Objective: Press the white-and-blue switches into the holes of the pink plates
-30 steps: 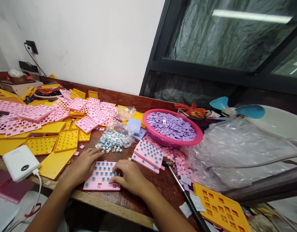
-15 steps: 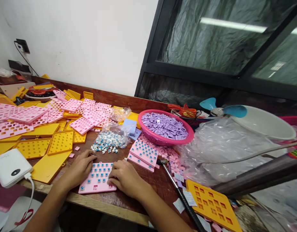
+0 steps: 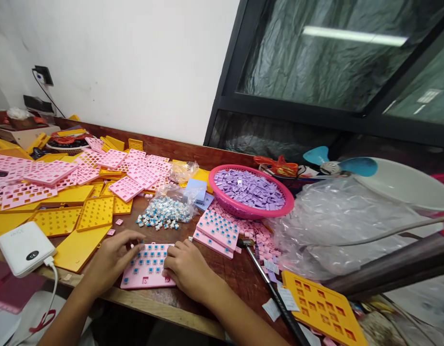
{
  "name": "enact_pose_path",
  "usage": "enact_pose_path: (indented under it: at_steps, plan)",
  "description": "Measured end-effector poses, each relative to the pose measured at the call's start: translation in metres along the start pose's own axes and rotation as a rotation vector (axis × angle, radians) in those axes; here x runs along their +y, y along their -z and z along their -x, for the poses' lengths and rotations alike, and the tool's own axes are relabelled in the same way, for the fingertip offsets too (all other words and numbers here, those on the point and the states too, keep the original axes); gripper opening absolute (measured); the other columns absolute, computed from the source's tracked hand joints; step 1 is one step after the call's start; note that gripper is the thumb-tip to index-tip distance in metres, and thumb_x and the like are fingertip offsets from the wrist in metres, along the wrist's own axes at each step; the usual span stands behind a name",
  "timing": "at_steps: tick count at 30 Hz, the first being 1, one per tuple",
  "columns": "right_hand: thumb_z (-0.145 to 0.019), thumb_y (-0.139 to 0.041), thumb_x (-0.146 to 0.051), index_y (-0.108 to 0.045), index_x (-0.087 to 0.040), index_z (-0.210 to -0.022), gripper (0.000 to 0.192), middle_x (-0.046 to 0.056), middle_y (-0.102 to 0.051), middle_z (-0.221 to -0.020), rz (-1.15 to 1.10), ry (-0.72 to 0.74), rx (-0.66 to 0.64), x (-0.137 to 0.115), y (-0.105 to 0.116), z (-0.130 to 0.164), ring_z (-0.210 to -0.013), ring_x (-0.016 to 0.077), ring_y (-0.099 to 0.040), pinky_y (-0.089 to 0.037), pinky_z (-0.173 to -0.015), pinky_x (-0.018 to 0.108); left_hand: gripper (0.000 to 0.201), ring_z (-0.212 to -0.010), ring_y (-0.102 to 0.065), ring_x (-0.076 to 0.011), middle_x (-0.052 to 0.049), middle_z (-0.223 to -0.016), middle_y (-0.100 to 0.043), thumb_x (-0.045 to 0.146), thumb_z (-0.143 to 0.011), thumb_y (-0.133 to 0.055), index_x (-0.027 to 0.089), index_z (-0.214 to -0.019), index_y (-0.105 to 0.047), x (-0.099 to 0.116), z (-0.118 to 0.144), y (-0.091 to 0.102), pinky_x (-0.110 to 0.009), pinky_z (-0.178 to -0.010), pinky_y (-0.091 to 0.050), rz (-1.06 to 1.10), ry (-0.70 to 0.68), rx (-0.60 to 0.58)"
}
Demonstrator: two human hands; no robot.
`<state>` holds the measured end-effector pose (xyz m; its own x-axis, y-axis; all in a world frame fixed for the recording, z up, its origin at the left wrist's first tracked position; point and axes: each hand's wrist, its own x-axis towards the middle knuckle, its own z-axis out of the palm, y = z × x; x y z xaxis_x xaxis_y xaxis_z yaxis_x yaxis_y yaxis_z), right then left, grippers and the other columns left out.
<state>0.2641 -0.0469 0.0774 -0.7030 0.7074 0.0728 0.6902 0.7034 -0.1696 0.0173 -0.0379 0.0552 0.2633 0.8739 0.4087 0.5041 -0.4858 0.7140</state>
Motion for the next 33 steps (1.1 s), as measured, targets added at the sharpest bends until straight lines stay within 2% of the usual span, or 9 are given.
enact_pose_path:
  at_steps: [4,9,11,13,14,19,24,29,33]
  plan:
    - [-0.096,-0.067,-0.031,-0.068,-0.02,-0.08,0.02,0.002,-0.07,-0.09,0.003,0.001,0.023,0.001,-0.006,0.0,-0.087,0.019,-0.055,-0.033,-0.077,0.035,0.018,-0.098,-0.068,-0.0187,-0.004,-0.109,-0.073,0.03,-0.096,-0.062,0.025,-0.111,-0.071,0.017,0.013,-0.001,-0.029,-0.087,-0.054,0.072,-0.038,-0.145]
    - [-0.095,-0.069,-0.033,-0.075,-0.022,-0.087,0.015,0.003,-0.071,-0.089,-0.215,0.034,0.133,0.02,-0.005,0.002,-0.087,0.0182,-0.06,-0.039,-0.079,0.032,0.02,-0.102,-0.067,-0.0187,-0.004,-0.11,-0.072,0.025,-0.096,-0.06,0.025,-0.113,-0.07,0.021,0.015,0.0,-0.029,-0.091,-0.053,0.089,-0.047,-0.188]
    - [-0.098,-0.063,-0.03,-0.075,-0.021,-0.095,0.015,0.004,-0.071,-0.095,-0.302,-0.056,0.27,0.037,0.0,0.003,-0.09,0.018,-0.062,-0.043,-0.082,0.031,0.018,-0.102,-0.067,-0.0189,-0.004,-0.11,-0.071,0.023,-0.096,-0.059,0.025,-0.111,-0.069,0.02,0.016,0.0,-0.029,-0.09,-0.053,0.073,-0.039,-0.194]
    - [-0.099,-0.059,-0.024,-0.072,-0.019,-0.104,0.015,0.008,-0.072,-0.103,-0.234,-0.222,0.42,0.055,0.006,0.005,-0.096,0.0206,-0.063,-0.044,-0.087,0.033,0.016,-0.102,-0.067,-0.0193,-0.004,-0.11,-0.071,0.022,-0.096,-0.059,0.025,-0.109,-0.068,0.018,0.017,0.0,-0.029,-0.09,-0.052,0.058,-0.031,-0.198]
    - [-0.097,-0.06,-0.021,-0.071,-0.018,-0.108,0.017,0.009,-0.072,-0.105,-0.164,-0.281,0.433,0.062,0.008,0.006,-0.099,0.0223,-0.062,-0.043,-0.089,0.035,0.015,-0.102,-0.067,-0.0194,-0.004,-0.111,-0.071,0.022,-0.096,-0.059,0.025,-0.108,-0.067,0.017,0.017,0.0,-0.029,-0.09,-0.052,0.054,-0.028,-0.202]
    - [-0.091,-0.067,-0.024,-0.072,-0.02,-0.114,0.024,0.009,-0.074,-0.109,0.132,-0.269,0.123,0.072,0.006,0.006,-0.105,0.0268,-0.06,-0.038,-0.093,0.04,0.015,-0.099,-0.067,-0.018,-0.001,-0.11,-0.072,0.022,-0.095,-0.059,0.026,-0.107,-0.067,0.014,0.019,-0.001,-0.027,-0.086,-0.05,0.066,0.005,-0.204]
    - [-0.098,-0.057,-0.021,-0.076,-0.02,-0.103,0.019,0.011,-0.074,-0.102,0.196,-0.278,0.059,0.066,0.0,0.0,-0.102,0.0269,-0.061,-0.038,-0.092,0.041,0.017,-0.102,-0.066,-0.0184,0.0,-0.112,-0.073,0.023,-0.095,-0.062,0.027,-0.11,-0.068,0.015,0.023,0.002,-0.029,-0.091,-0.048,0.061,0.068,-0.224]
    - [-0.103,-0.051,-0.026,-0.069,-0.021,-0.12,0.026,0.01,-0.071,-0.114,-0.204,-0.199,0.209,0.062,0.007,0.003,-0.105,0.0244,-0.063,-0.044,-0.094,0.038,0.014,-0.098,-0.064,-0.0179,-0.001,-0.1,-0.072,0.017,-0.093,-0.061,0.025,-0.098,-0.071,0.023,0.028,0.001,-0.029,-0.087,-0.046,0.012,0.003,-0.322]
    - [-0.101,-0.056,-0.031,-0.073,-0.023,-0.106,0.02,0.006,-0.07,-0.105,-0.551,-0.133,0.235,0.05,0.01,0.004,-0.098,0.0212,-0.064,-0.048,-0.089,0.033,0.016,-0.093,-0.063,-0.0184,0.0,-0.093,-0.071,0.015,-0.094,-0.06,0.023,-0.087,-0.072,0.026,0.029,-0.005,-0.032,-0.087,-0.042,-0.098,-0.038,-0.366]
